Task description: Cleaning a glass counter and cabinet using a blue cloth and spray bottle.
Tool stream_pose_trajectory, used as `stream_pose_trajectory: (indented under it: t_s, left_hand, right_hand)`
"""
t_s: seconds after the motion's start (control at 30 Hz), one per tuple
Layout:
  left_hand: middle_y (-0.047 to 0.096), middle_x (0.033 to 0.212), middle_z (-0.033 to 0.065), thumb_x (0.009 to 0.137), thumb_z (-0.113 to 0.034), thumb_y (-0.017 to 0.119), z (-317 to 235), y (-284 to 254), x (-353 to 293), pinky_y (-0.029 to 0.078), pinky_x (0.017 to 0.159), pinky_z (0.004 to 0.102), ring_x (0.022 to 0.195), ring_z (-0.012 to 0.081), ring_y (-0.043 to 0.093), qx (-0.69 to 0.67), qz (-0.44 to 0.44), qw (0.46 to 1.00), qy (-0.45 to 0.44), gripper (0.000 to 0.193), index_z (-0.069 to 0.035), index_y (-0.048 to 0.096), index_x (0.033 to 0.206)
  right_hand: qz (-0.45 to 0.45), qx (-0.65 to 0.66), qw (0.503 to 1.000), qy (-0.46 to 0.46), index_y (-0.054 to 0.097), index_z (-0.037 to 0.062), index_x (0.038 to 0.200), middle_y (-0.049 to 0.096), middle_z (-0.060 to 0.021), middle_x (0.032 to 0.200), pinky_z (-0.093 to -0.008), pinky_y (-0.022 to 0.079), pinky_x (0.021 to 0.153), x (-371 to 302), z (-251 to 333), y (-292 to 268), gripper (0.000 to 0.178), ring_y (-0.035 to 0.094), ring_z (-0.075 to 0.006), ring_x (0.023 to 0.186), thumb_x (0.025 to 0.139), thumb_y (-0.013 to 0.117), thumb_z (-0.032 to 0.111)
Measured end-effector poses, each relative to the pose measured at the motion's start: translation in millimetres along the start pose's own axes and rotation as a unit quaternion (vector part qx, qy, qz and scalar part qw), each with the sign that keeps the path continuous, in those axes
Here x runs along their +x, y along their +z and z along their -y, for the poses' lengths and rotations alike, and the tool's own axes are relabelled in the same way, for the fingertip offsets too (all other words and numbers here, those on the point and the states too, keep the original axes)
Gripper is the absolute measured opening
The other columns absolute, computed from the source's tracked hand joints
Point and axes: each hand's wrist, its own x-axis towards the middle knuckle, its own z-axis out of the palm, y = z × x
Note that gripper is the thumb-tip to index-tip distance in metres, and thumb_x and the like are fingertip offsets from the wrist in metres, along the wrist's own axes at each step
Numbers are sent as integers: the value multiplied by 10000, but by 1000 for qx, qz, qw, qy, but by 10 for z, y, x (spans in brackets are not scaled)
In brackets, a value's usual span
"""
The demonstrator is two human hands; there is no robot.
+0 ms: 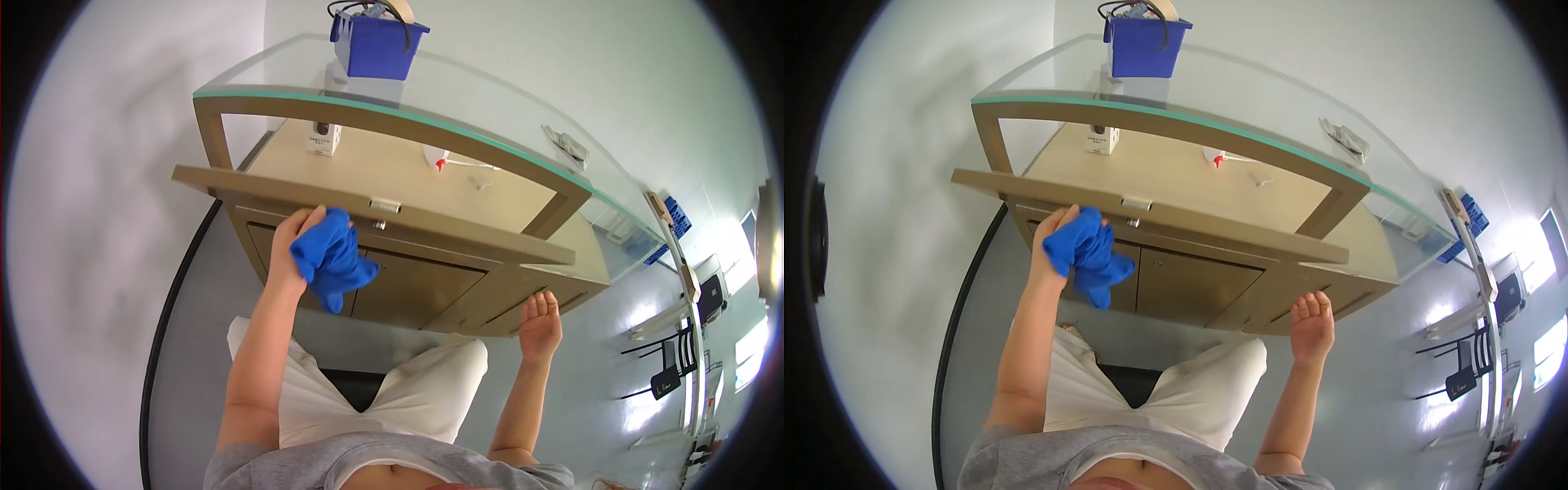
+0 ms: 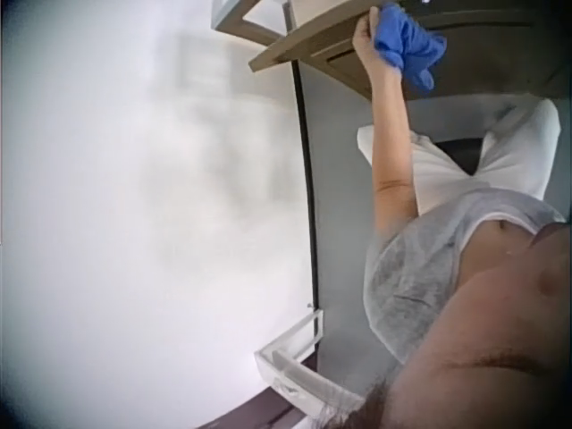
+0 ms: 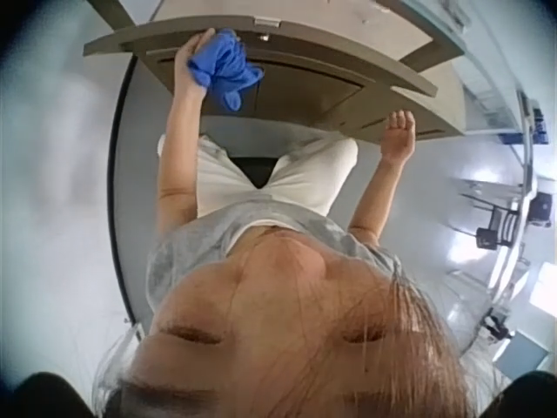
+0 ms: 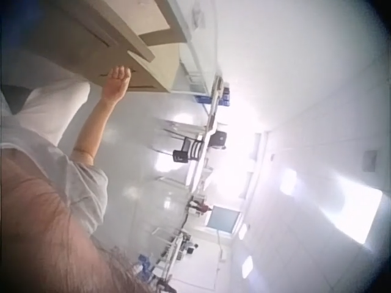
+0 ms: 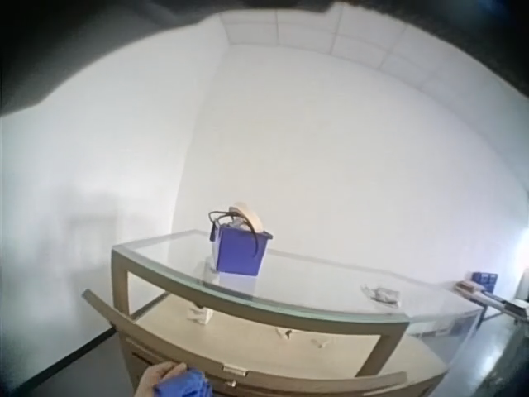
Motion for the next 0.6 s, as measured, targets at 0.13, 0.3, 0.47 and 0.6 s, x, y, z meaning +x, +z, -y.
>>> stream_pose_trajectory:
  t_s: [0.13,0.3,0.47,0.6]
  left_hand:
    - [633,924,82,914,-289,625,-10,60,420,447,800,255,850,127,574,73,35,994,70,321,18,607,1004]
    - [613,999,86,907,-335,633,20,244,761,435,832,262,913,130,561,100,44,991,78,412,-12,514,1134]
    - [616,982,93,877,-358,656,111,264,1030,440,852,298,930,168,572,185,28,977,100,468,-20,485,1150]
    - [618,976,101,869,-355,659,133,315,1050,444,857,314,944,199,581,265,5,957,118,482,-13,474,1154]
  right_hand:
    - [31,-7,999,28,502,34,1219,615,-102,1121,-365,496,917,3,-112,143,345,596,-225,1043,925,534,211]
    - [35,-17,998,44,514,54,1234,636,-75,1112,-361,493,929,-73,-60,99,333,609,-208,1034,942,495,212]
    - [-1,-37,999,36,533,64,1223,639,-45,1080,-348,500,893,-120,51,67,330,609,-183,989,931,516,217]
    - [-23,-45,998,35,532,68,1227,637,-37,1071,-342,502,881,-92,28,107,331,604,-177,977,932,512,218]
